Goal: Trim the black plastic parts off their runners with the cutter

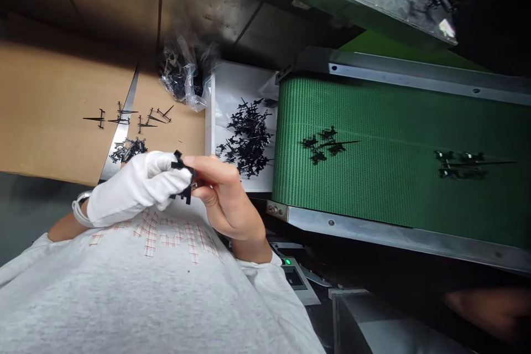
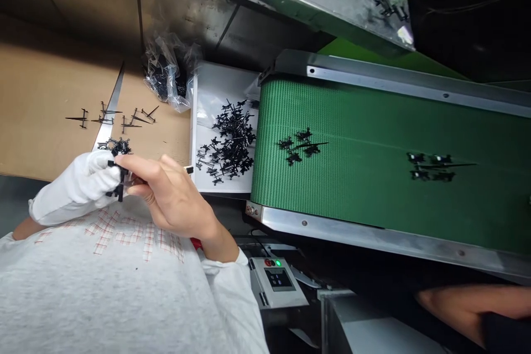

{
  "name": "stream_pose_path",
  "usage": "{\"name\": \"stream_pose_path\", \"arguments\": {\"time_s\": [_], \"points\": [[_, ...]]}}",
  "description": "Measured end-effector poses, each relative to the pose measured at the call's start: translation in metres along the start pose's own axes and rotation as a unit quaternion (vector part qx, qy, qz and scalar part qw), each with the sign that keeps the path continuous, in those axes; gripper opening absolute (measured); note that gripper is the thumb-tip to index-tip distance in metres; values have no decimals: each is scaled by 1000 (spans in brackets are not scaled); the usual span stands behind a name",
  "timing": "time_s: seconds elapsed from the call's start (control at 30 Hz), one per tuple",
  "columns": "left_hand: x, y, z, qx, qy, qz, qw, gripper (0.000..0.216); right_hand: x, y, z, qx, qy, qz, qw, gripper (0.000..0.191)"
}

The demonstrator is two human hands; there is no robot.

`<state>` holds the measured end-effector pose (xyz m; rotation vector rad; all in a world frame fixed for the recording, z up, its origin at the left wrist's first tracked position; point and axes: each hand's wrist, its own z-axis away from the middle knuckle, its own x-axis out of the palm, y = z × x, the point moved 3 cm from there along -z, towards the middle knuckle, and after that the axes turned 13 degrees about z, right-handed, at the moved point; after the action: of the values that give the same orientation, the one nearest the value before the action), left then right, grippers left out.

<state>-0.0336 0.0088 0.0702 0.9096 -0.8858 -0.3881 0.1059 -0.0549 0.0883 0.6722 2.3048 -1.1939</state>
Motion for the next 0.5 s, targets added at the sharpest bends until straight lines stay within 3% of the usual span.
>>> {"name": "stream_pose_path", "arguments": {"time_s": [0.33,0.5], "points": [[2,6,1,18,-18,-18,1000,57,4,-2,1,4,-4,-6,1000,38],[7,11,3,16,-23,-8,1000,56,5,-5,2,24,-16,-62,998,40]]}}
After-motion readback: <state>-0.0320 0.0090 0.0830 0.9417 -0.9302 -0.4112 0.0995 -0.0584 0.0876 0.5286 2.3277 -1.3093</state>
